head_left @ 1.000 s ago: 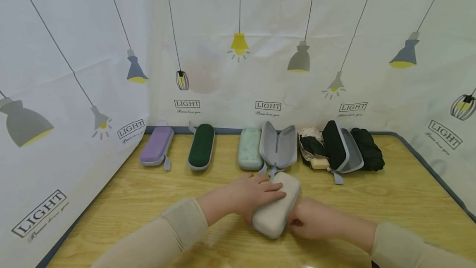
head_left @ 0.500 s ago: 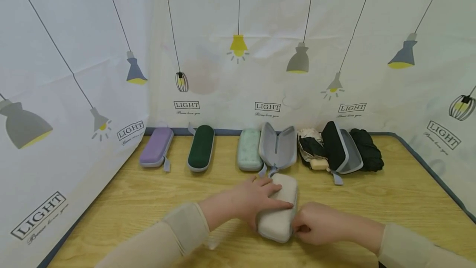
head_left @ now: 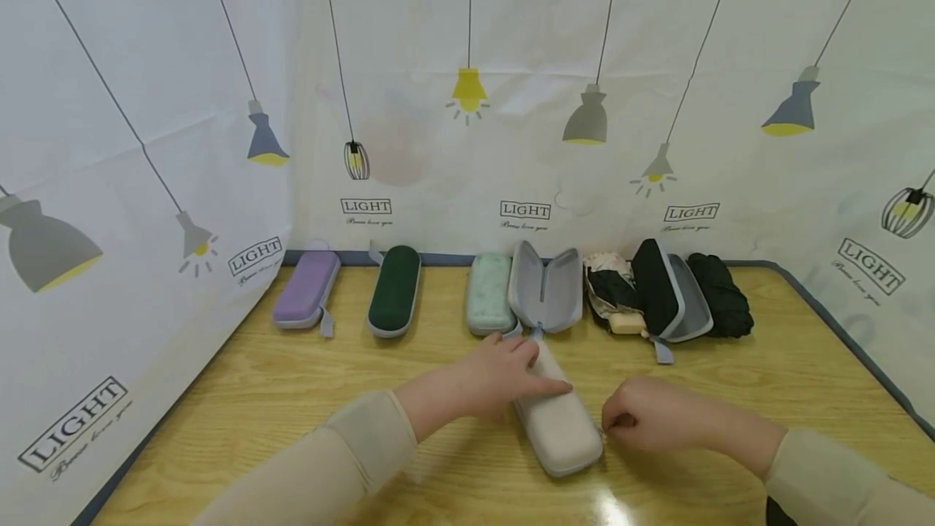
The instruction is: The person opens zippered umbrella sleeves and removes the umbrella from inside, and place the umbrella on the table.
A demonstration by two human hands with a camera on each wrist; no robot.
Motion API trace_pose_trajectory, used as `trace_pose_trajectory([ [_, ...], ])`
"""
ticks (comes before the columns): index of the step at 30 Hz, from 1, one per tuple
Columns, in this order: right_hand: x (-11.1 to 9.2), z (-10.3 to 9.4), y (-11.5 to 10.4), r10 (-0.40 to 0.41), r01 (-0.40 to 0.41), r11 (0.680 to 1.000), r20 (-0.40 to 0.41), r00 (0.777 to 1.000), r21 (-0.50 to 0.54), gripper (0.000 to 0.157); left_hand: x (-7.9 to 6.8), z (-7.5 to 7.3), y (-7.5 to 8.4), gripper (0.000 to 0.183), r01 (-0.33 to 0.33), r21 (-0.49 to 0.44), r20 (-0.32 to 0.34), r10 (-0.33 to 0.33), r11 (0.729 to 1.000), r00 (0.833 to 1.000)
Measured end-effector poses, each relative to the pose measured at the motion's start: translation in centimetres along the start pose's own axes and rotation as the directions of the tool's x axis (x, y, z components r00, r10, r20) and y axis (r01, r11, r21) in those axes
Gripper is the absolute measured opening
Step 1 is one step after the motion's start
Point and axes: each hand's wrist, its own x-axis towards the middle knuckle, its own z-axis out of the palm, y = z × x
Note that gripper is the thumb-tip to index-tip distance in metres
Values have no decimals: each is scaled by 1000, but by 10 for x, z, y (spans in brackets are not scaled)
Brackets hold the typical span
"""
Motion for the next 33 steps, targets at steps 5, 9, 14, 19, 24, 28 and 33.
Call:
trace_pose_trajectory([
  [5, 0, -3, 6, 55, -55, 999, -2, 999, -3, 13, -1, 2, -6, 79, -12, 23, -51, 14, 1000, 999],
  [9, 1, -6, 7, 56, -56, 998, -16, 998, -8, 12, -1, 3, -10, 87, -4, -25, -5, 4, 1000, 1000],
  [14, 3, -9, 9, 75, -76, 996, -26, 997, -52, 13, -1, 3, -15, 95, -3, -107, 70, 10, 994, 998],
  [19, 6, -10, 13, 111, -115, 989, -48, 993, -94, 12, -2, 8, -20, 97, -15, -91, 72, 22, 996, 997],
  [24, 9, -10, 15, 127, -139, 982, -98, 987, -130, 14, -4, 11, -24, 102, 6, -122, 121, 8, 993, 993],
  [28, 13, -10, 16, 147, -170, 971, -146, 978, -167, 12, -6, 12, -26, 103, 15, -141, 161, 8, 990, 987],
  [33, 15, -8, 19, 174, -207, 958, -173, 969, -198, 11, -11, 18, -28, 100, 21, -173, 132, 2, 985, 991],
])
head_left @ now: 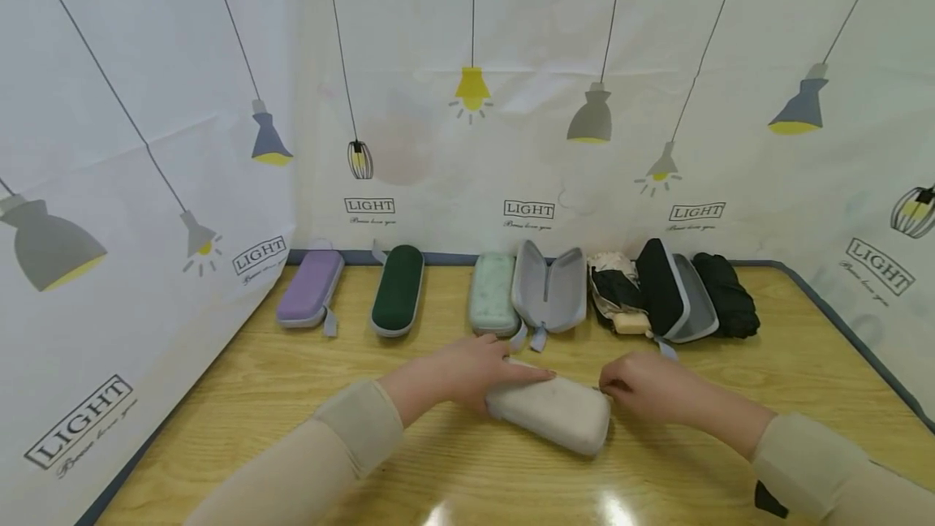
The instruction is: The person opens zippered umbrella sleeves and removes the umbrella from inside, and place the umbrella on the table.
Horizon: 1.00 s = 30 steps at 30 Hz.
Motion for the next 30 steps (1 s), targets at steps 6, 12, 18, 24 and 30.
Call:
trace_pose_trajectory([
  [6, -3, 2, 3, 17, -18, 1000, -22, 1000, -14, 8, -6, 4, 1, 97, 78, -131, -12, -80, 988, 997],
  [12, -7, 5, 4, 2, -3, 999, -40, 999, -34, 8, -11, 4, 6, 93, 136, -213, -30, -146, 968, 989],
  [18, -12, 7, -4, -47, 47, 999, -22, 999, -14, 11, -12, 4, 11, 91, 169, -230, -53, -186, 959, 981],
  [24, -19, 6, -18, -31, 30, 999, 27, 999, 41, 9, -11, 3, 15, 92, 209, -215, -54, -225, 954, 973],
  [30, -22, 5, -31, -32, 24, 992, 63, 998, 124, 8, -10, 3, 16, 95, 212, -199, -29, -222, 957, 975],
])
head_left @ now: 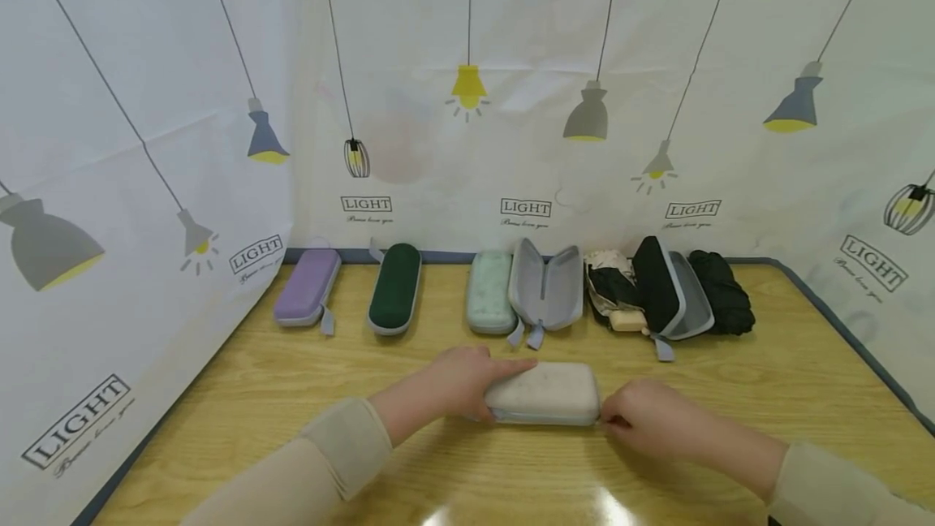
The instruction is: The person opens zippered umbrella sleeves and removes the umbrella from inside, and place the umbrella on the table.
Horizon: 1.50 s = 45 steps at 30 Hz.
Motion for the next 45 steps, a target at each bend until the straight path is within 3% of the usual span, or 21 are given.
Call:
trace_pose_trajectory([
  [4, 1, 0, -3, 14, -14, 1000, -22, 1000, -3, 7, 0, -3, -2, 100, -17, -8, 54, 18, 1000, 998],
  [13, 15, 0, 6, 60, -68, 994, -98, 993, -82, 12, -6, -5, -13, 110, -125, -76, 119, 133, 989, 984],
  [18, 27, 1, 9, 137, -155, 981, -150, 979, -113, 8, -10, -5, -13, 113, -111, -67, 151, 120, 992, 981],
  [25, 28, 7, 7, 130, -163, 974, -200, 971, -158, 16, -16, -4, -1, 106, -111, 17, 85, 109, 994, 990],
  [32, 30, 13, -5, 83, -113, 981, -184, 979, -159, 26, -18, -1, 7, 107, -81, 45, 55, 79, 996, 995],
  [38, 32, 18, -15, 56, -81, 987, -179, 982, -138, 20, -17, 3, 14, 110, -50, 44, 21, 49, 998, 999],
  [45, 35, 19, -29, 16, -26, 997, -144, 989, -71, 17, -17, 7, 24, 107, -33, 58, -69, 36, 998, 997],
])
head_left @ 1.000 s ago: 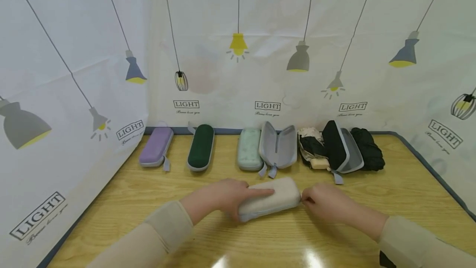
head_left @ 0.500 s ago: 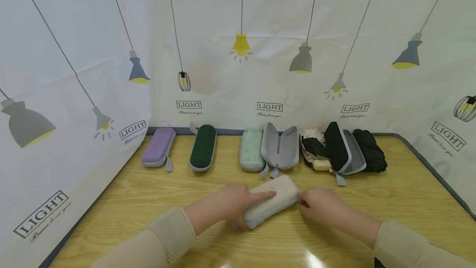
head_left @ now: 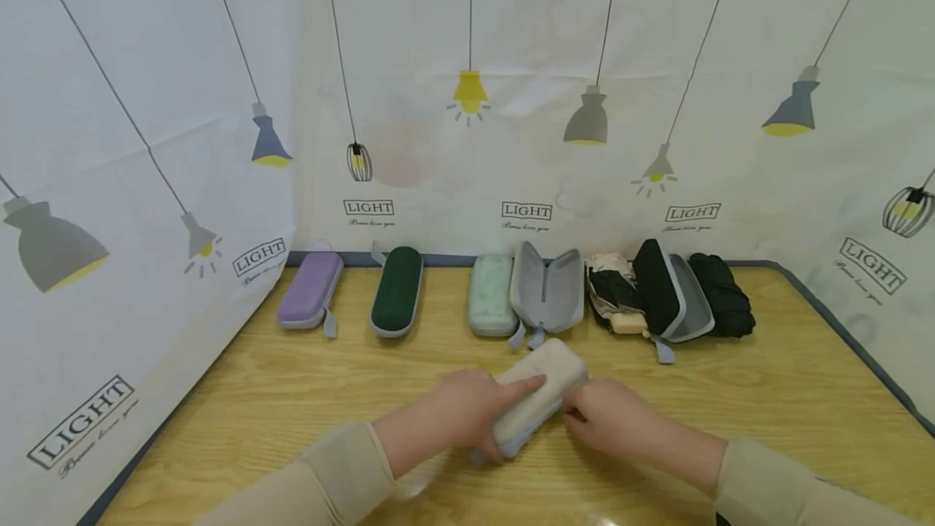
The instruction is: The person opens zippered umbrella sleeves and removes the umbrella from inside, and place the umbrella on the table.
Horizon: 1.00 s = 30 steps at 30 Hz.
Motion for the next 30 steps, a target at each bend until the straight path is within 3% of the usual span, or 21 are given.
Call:
trace_pose_trajectory([
  [5, 2, 2, -7, -37, 36, 998, 35, 999, 47, 16, 1, -1, 7, 106, 18, 25, -42, -17, 1000, 999],
  [12, 4, 7, -14, -72, 61, 990, 85, 994, 124, 13, 4, -5, 13, 107, 64, -9, 20, -64, 998, 998],
  [30, 1, 6, -7, 43, -54, 990, 83, 996, 132, 15, 0, -2, 22, 112, 96, -63, 38, -94, 993, 995],
])
